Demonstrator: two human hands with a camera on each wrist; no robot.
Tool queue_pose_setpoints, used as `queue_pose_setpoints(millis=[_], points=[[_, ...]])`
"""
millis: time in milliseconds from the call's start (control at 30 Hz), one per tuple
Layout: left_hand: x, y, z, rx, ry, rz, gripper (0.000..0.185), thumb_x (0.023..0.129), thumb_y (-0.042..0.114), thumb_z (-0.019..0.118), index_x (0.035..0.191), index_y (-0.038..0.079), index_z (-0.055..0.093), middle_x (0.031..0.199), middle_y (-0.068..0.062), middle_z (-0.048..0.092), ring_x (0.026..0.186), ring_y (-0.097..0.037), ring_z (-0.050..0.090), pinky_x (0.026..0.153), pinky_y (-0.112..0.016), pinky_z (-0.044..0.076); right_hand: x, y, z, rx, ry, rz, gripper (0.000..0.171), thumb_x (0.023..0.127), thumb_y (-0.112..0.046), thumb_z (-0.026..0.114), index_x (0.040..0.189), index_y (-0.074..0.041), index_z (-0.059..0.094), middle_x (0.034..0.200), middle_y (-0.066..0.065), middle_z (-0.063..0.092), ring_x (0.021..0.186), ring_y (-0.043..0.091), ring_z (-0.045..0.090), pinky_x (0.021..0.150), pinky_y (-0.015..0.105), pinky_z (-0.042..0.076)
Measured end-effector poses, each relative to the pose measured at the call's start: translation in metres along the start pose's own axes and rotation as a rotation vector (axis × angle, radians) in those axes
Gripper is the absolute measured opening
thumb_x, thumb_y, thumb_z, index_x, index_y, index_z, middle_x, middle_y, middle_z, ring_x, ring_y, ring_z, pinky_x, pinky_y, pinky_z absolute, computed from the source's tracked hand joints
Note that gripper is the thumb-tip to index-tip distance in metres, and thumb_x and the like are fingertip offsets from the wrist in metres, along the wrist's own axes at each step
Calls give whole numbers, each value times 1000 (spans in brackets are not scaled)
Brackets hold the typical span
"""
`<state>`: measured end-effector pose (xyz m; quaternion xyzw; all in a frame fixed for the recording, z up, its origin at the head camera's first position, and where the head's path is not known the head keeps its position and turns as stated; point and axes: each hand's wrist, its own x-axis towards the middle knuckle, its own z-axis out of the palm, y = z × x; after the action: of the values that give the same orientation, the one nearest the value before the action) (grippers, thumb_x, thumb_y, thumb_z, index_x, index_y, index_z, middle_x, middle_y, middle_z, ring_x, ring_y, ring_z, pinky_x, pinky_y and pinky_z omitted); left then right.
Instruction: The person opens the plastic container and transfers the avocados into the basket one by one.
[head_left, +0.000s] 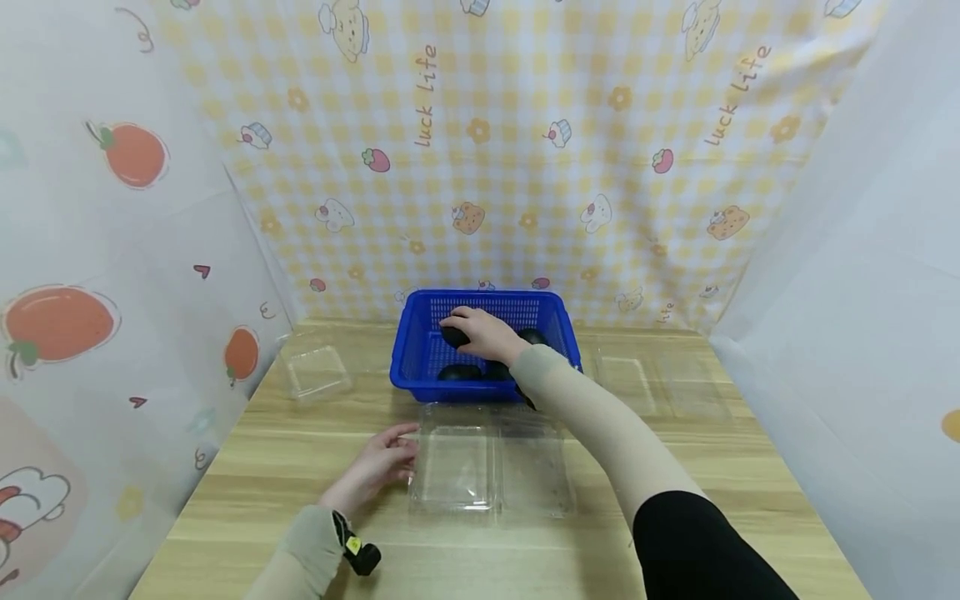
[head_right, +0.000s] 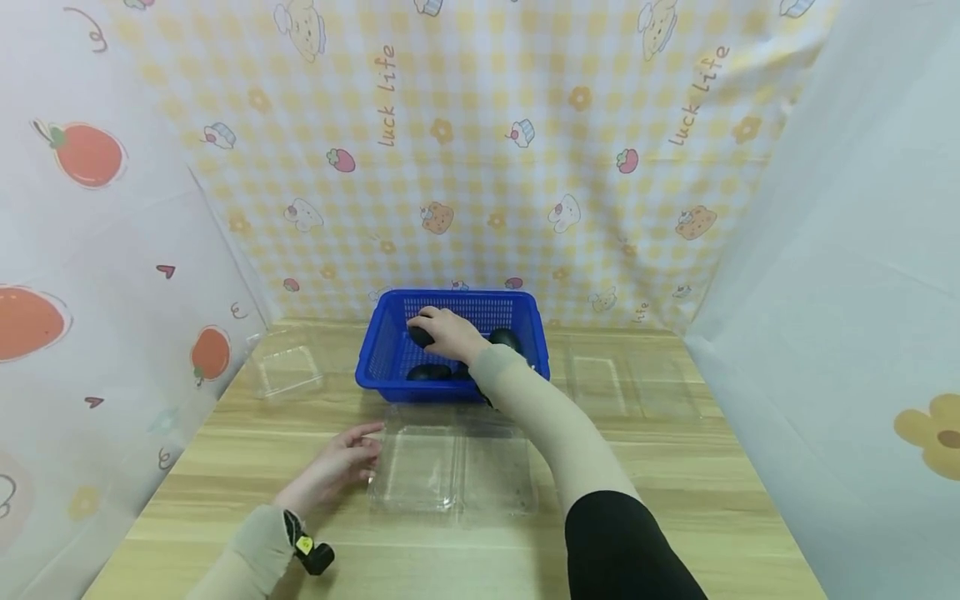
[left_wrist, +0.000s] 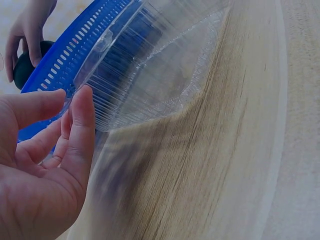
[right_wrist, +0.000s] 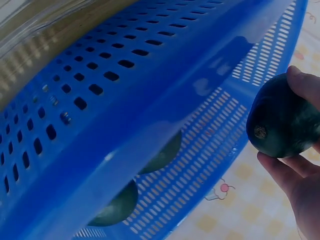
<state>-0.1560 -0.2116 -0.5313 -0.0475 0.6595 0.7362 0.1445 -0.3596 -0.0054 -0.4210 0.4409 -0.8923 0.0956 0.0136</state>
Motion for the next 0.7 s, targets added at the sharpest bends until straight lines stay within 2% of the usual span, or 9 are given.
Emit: queue_pose_setpoints(millis=[233,467,700], points=[[3,1,0,2,2,-19,54,95,-1,55,143,-10,33,100,-12,57,77,-16,59,63,-26,55,6,3,5,30,-38,12,57,88,-22,73,141,-23,51,144,9,44,126,29,47,99,41,45],[3,1,0,-1,-1,-2,56,94,0,57,143,-9,33,102,-14,58,77,-16,59,64,-27,55,9,4,14,34,-38,67,58,87,-23,74,140,-23,52,142,8,44,124,27,49,98,39,46],[1,4,1,1,-9,-10,57,94,0,56,144,-10,30,101,-11,59,77,-15,59,65,-27,55,8,10,24,77,-97,127,57,89,-20,73,141,-22,51,144,9,43,126,29,47,99,42,45]])
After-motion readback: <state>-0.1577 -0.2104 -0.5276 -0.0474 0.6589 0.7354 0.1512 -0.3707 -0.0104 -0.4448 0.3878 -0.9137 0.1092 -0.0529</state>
